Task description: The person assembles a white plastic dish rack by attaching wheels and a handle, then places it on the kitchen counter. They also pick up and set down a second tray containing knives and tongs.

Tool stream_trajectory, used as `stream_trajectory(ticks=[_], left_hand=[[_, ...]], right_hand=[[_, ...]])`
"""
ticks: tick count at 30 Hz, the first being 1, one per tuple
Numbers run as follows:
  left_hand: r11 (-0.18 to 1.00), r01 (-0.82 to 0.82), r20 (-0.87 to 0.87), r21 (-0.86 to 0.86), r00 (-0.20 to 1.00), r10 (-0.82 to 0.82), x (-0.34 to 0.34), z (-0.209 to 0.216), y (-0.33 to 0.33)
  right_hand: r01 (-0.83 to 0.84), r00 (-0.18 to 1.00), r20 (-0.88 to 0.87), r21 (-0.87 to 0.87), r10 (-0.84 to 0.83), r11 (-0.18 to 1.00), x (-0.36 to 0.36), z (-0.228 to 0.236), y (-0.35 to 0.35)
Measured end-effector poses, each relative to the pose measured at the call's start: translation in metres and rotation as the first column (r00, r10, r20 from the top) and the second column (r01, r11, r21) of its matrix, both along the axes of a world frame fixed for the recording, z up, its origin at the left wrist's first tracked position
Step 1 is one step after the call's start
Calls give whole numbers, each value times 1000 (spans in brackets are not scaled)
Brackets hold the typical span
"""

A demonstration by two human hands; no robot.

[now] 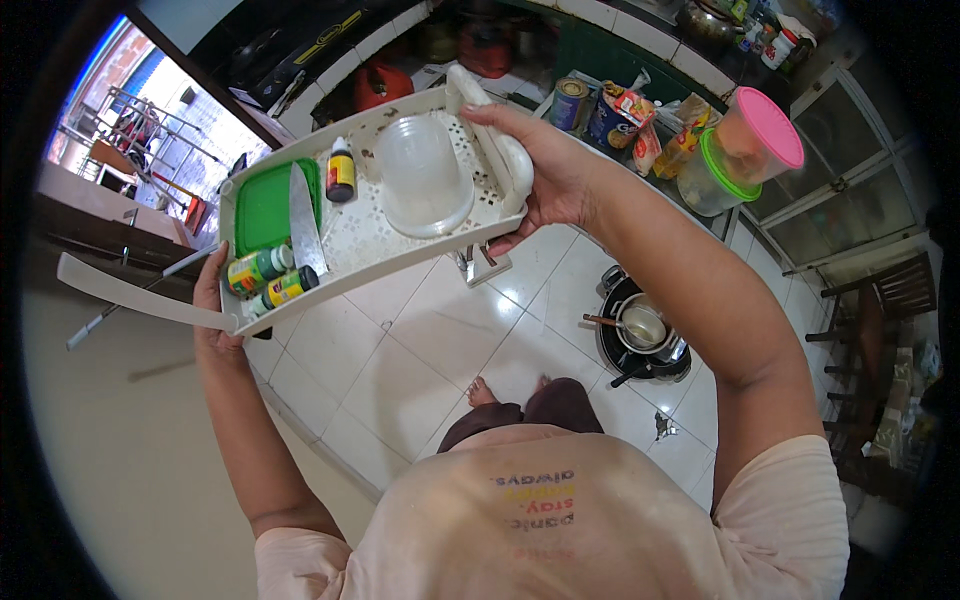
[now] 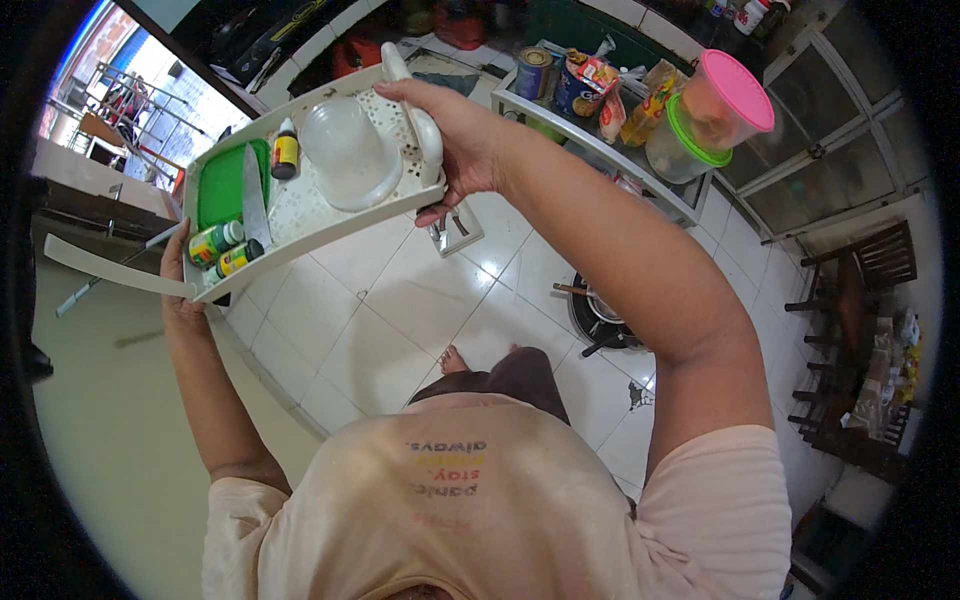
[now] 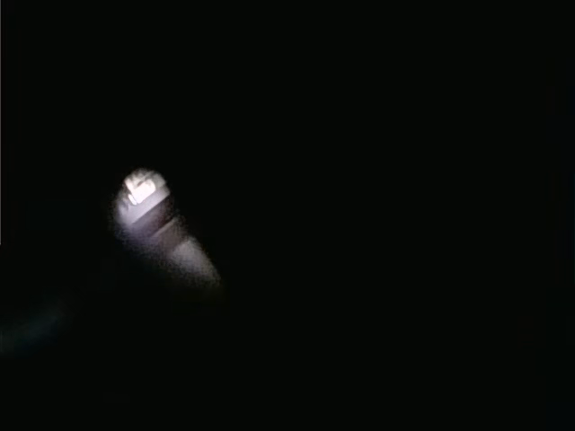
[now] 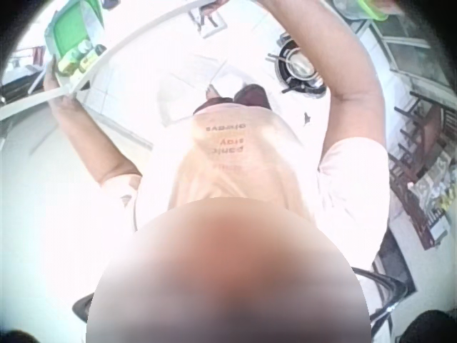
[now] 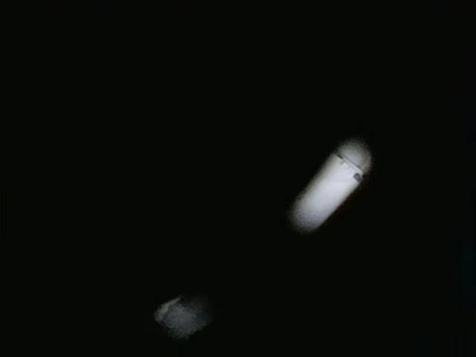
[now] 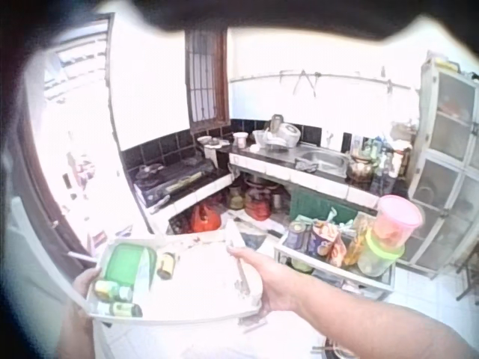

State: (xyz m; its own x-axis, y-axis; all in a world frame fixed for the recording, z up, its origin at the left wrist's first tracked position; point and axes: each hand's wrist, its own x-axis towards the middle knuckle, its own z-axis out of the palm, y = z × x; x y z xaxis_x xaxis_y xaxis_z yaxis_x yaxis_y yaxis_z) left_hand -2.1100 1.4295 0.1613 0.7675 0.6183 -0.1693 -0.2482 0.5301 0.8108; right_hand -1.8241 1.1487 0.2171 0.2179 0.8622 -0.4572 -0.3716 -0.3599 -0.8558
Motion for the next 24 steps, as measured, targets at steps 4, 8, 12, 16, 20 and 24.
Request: stream_trajectory(ticks=[4, 8, 12, 16, 20, 24], left_hand=[[1000, -4, 38, 27, 999, 3, 45, 14, 35], [999, -16, 72, 49, 997, 13, 81, 22, 53], [995, -49, 59, 83, 997, 45, 111, 26, 70], [995, -49, 73, 92, 996, 42, 131, 28, 93], [993, -103, 81, 61, 992, 98, 155, 27, 125], [996, -62, 119, 61, 991, 54, 174, 26, 173]], right_hand=[[-16, 999, 51, 29, 14, 999, 43, 21, 32], [-58, 988, 147, 21, 55, 998, 82, 42, 55], [-8, 996, 93, -18, 10, 1000, 106, 47, 67], [0, 997, 72, -46, 4, 999, 130, 50, 94], [-7, 999, 40, -58, 10, 998, 155, 52, 126], [23, 999, 39, -63, -21, 998, 176, 54, 164]])
